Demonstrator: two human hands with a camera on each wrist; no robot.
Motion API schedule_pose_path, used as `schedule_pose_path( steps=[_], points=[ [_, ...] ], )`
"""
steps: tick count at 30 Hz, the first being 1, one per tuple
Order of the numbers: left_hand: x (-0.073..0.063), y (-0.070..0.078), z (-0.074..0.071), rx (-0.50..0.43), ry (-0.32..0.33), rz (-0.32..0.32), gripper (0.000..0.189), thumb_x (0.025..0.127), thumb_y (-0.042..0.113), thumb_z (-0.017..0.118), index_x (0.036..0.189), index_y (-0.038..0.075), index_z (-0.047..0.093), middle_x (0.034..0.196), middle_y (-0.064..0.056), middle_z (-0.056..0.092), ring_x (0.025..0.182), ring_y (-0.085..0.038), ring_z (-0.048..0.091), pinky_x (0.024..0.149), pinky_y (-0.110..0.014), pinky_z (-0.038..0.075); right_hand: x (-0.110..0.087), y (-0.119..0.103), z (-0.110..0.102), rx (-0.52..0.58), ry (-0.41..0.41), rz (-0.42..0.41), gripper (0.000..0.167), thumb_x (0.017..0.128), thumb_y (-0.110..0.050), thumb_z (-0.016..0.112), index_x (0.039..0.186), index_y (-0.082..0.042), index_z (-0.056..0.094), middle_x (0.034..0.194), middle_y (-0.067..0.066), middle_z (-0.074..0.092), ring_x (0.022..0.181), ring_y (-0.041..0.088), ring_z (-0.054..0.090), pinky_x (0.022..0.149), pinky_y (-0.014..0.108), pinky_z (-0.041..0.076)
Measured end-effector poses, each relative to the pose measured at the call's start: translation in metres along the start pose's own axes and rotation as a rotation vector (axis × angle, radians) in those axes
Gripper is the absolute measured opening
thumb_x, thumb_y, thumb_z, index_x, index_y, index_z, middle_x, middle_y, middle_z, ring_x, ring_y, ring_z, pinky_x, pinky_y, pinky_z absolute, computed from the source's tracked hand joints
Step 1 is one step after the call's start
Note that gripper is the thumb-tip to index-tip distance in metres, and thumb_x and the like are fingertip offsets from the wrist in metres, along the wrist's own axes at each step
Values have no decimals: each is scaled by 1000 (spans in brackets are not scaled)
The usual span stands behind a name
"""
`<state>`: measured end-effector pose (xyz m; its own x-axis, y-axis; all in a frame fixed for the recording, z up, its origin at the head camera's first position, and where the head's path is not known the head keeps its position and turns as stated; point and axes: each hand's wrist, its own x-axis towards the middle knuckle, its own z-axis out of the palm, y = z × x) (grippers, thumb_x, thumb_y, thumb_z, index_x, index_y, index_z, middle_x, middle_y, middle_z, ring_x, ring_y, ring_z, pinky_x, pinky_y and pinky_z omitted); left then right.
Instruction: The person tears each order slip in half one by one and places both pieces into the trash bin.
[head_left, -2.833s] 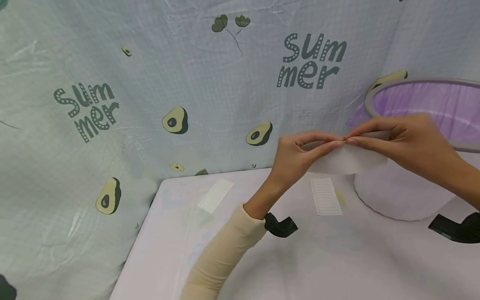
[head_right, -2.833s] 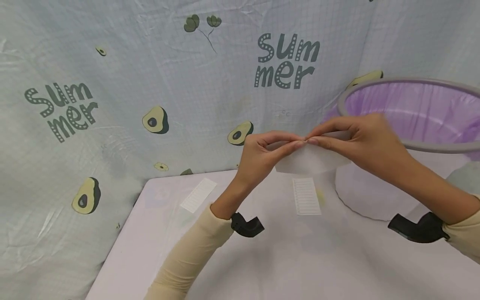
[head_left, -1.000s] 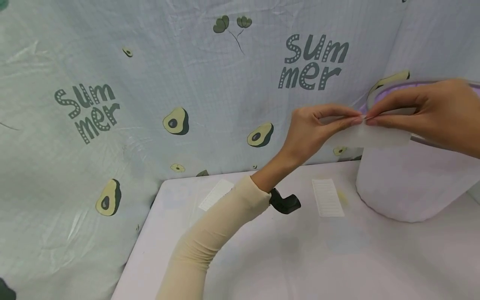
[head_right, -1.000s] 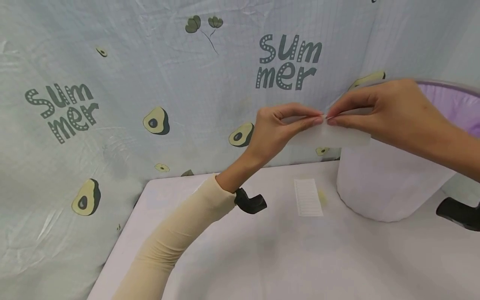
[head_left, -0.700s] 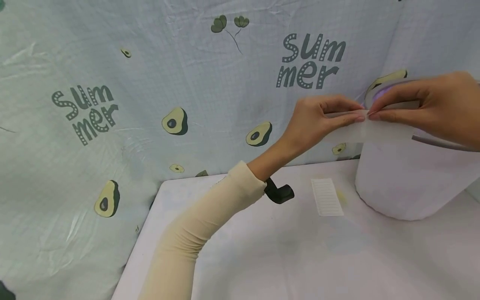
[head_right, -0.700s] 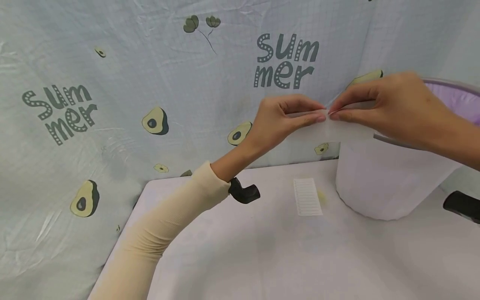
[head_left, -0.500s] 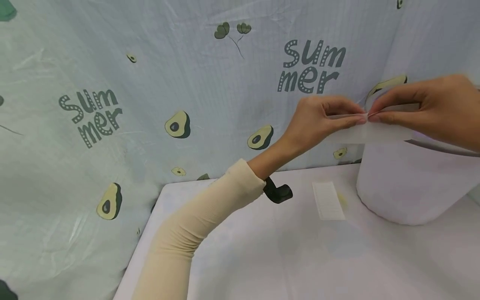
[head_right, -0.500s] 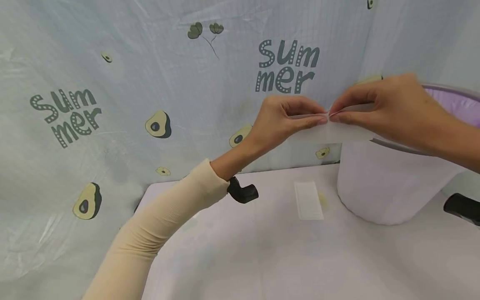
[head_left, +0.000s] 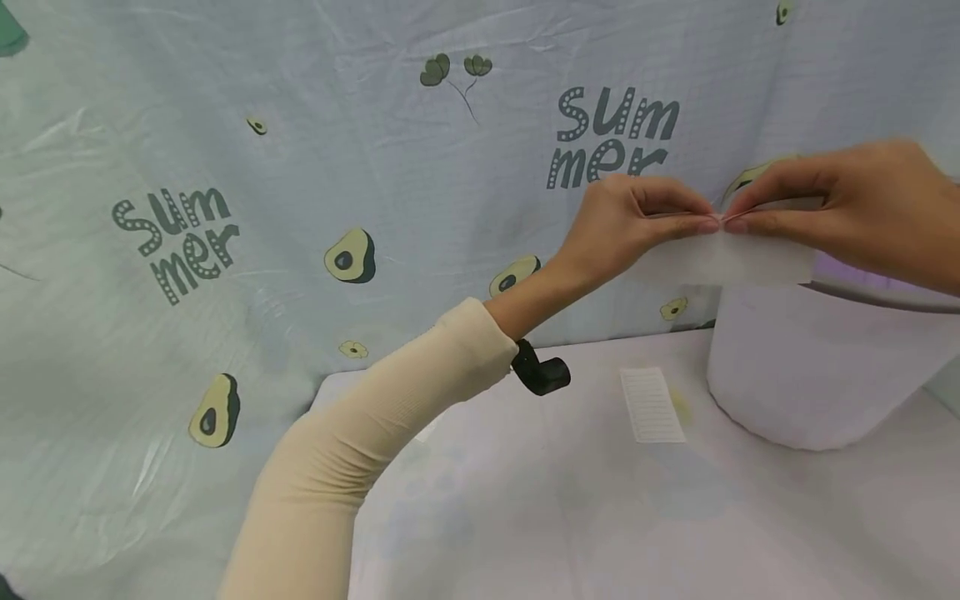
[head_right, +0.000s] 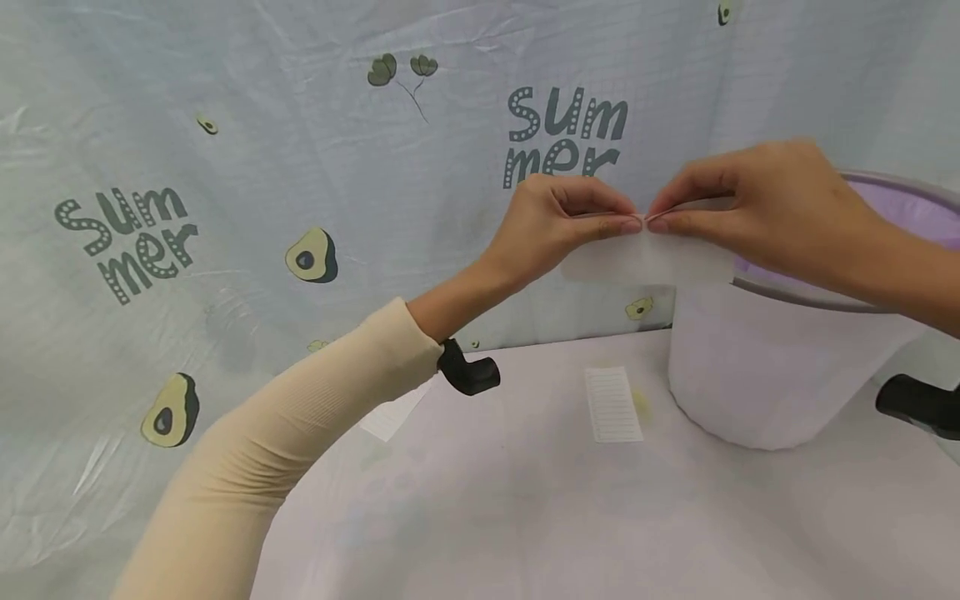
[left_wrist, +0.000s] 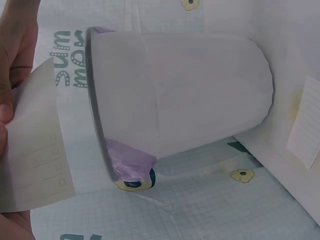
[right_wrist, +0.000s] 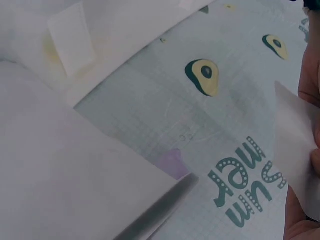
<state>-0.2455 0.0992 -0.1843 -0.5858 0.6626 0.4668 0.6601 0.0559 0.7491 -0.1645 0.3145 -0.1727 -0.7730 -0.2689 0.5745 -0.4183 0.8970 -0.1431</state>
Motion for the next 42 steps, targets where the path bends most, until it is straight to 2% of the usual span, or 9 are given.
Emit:
schedule_pose_path(
  steps=[2,6,9,13,19,26,31,37,42],
  points=[
    [3,1,-1,-9,0,-12,14,89,8,79,100,0,79,95,-4,78,84,-3,70,78,-21,55,1,0,-1,13,15,6,8,90,-21,80,97,-22,81,97,6,77,60,-10,51,54,10,38],
    [7,2,-2,-42,-17,-48,15,89,9,78,102,0,79,95,-3,78,84,-6,70,76,-23,55,0,0,-4,48,43,46,8,88,-21,82,96,-23,82,86,-23,72,62,-15,52,55,9,39],
    [8,2,-4,-31,-26,-57,16,90,9,78,103,1,79,95,-2,78,84,-6,70,76,-22,54,0,-1,-4,61,35,47,9,89,-19,81,97,-23,82,86,-22,73,64,-17,53,56,8,40],
    [9,2,-7,6,-28,-47,15,90,11,78,103,3,79,94,-1,78,84,-5,70,78,-20,54,1,-1,-5,62,5,44,10,90,-20,81,99,-23,82,94,3,78,68,-20,53,58,7,41],
    [13,3,-9,20,-39,-49,15,89,11,79,102,2,79,93,-1,78,84,-5,71,79,-19,54,4,5,-7,83,-79,98,11,89,-32,81,100,-34,80,89,-21,74,75,-14,59,64,6,42],
    [17,8,-10,2,-74,-43,15,89,9,79,101,0,78,94,-3,77,85,-6,71,82,-18,54,5,14,-10,114,-106,93,13,90,-23,80,101,-31,81,94,-25,74,84,-21,60,70,1,41],
    [17,14,-8,-70,-99,-107,16,92,10,77,105,1,77,96,-2,77,90,-8,71,84,-18,54,5,17,-13,141,-84,129,12,89,-23,81,101,-28,82,92,-31,72,84,-24,58,68,1,41],
    [15,18,-8,-85,-62,-132,18,93,11,75,108,2,78,96,0,78,88,-10,69,79,-21,54,6,18,-14,169,-78,130,12,92,-20,79,103,-24,82,92,-28,73,84,-21,60,68,1,43],
    [16,20,-11,-81,-40,-87,15,92,8,75,105,-1,78,95,-2,78,85,-12,69,78,-23,54,8,14,-17,169,-32,79,12,91,-15,79,100,-21,82,91,-26,74,82,-19,62,67,1,44]
  ],
)
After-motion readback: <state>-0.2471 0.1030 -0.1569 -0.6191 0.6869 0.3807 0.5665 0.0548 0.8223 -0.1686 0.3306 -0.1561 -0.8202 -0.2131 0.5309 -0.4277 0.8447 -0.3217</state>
